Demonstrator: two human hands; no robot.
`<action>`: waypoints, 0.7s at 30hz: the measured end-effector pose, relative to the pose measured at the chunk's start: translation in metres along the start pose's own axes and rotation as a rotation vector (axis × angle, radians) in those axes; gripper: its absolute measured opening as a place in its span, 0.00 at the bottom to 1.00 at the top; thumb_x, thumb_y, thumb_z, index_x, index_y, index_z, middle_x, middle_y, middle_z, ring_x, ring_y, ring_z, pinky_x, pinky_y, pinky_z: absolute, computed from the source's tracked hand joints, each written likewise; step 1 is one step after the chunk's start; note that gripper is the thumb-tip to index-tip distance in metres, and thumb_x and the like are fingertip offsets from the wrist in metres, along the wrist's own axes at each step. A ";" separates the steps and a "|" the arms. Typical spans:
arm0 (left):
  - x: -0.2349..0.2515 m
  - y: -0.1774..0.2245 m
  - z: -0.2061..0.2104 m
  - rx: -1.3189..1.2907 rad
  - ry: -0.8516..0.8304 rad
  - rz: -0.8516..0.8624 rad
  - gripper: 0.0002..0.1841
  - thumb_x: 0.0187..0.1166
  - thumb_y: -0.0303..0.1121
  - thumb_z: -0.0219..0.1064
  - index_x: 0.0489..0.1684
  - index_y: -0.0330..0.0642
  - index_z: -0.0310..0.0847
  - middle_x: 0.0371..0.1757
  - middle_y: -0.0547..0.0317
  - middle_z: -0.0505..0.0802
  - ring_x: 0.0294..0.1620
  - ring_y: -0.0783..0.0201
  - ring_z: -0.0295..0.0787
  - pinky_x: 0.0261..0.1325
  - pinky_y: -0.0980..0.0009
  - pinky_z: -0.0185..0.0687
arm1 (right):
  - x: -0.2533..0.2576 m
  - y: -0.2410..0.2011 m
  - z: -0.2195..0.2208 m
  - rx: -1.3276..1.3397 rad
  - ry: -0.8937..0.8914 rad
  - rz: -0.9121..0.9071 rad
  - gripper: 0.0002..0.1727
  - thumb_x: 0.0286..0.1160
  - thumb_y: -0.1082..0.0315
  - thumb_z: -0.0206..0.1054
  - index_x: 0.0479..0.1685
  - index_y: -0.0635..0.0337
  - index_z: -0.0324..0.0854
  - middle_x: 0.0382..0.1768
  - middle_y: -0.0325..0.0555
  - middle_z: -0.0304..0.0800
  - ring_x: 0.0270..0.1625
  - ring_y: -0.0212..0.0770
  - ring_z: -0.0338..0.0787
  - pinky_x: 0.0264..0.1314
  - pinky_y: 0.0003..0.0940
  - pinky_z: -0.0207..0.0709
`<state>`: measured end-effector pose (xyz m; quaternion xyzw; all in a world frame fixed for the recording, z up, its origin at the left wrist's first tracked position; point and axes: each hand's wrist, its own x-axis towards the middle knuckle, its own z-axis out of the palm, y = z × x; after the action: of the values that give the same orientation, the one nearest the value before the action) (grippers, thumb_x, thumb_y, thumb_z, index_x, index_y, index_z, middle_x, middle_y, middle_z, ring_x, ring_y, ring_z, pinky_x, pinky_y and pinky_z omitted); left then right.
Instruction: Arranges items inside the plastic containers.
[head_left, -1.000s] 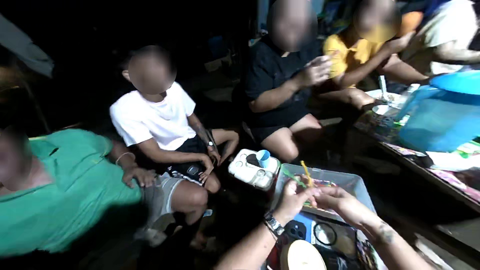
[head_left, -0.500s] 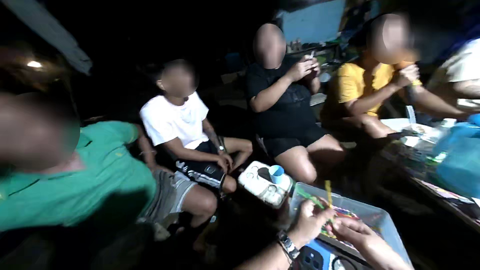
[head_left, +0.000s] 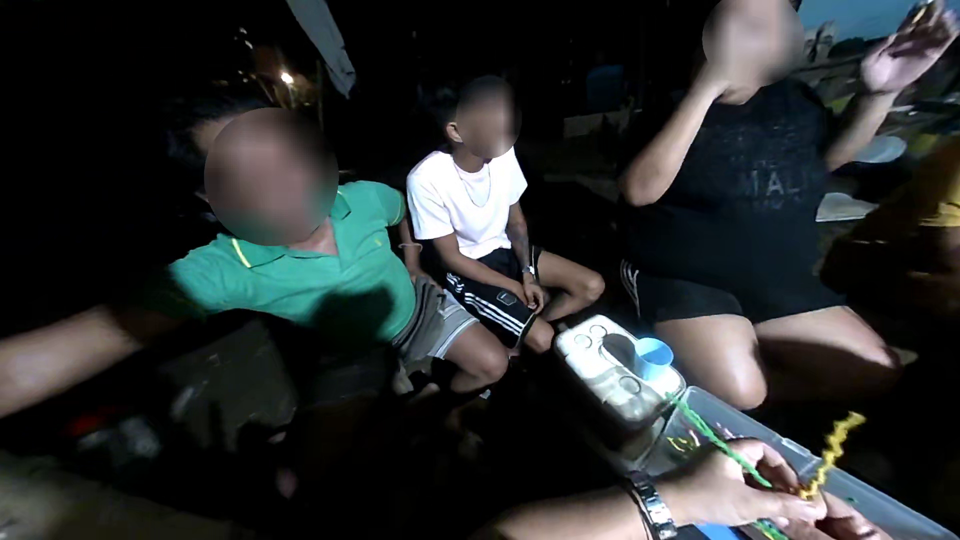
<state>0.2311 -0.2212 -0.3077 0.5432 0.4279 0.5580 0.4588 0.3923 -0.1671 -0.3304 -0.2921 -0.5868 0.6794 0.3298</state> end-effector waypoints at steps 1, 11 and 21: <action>0.000 0.000 0.000 0.015 -0.011 -0.023 0.12 0.75 0.19 0.69 0.53 0.21 0.80 0.41 0.46 0.90 0.36 0.68 0.86 0.45 0.71 0.85 | -0.002 -0.001 -0.002 -0.038 -0.013 -0.024 0.13 0.64 0.78 0.72 0.48 0.55 0.85 0.45 0.30 0.94 0.47 0.28 0.92 0.55 0.32 0.88; 0.002 0.001 0.002 -0.009 -0.001 0.030 0.10 0.74 0.17 0.69 0.50 0.20 0.82 0.42 0.49 0.90 0.42 0.72 0.86 0.52 0.75 0.84 | -0.018 -0.014 -0.016 -0.364 -0.081 -0.008 0.14 0.84 0.66 0.55 0.49 0.64 0.86 0.38 0.28 0.91 0.39 0.19 0.88 0.48 0.23 0.84; 0.003 -0.001 0.004 0.052 -0.018 0.044 0.09 0.74 0.17 0.70 0.49 0.21 0.84 0.44 0.47 0.92 0.46 0.70 0.88 0.57 0.73 0.84 | -0.020 -0.011 -0.018 -0.299 0.052 -0.138 0.05 0.75 0.75 0.64 0.42 0.56 0.83 0.34 0.21 0.90 0.37 0.17 0.88 0.45 0.19 0.85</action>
<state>0.2357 -0.2186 -0.3075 0.5693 0.4262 0.5514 0.4361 0.4200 -0.1711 -0.3218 -0.3143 -0.6913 0.5524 0.3437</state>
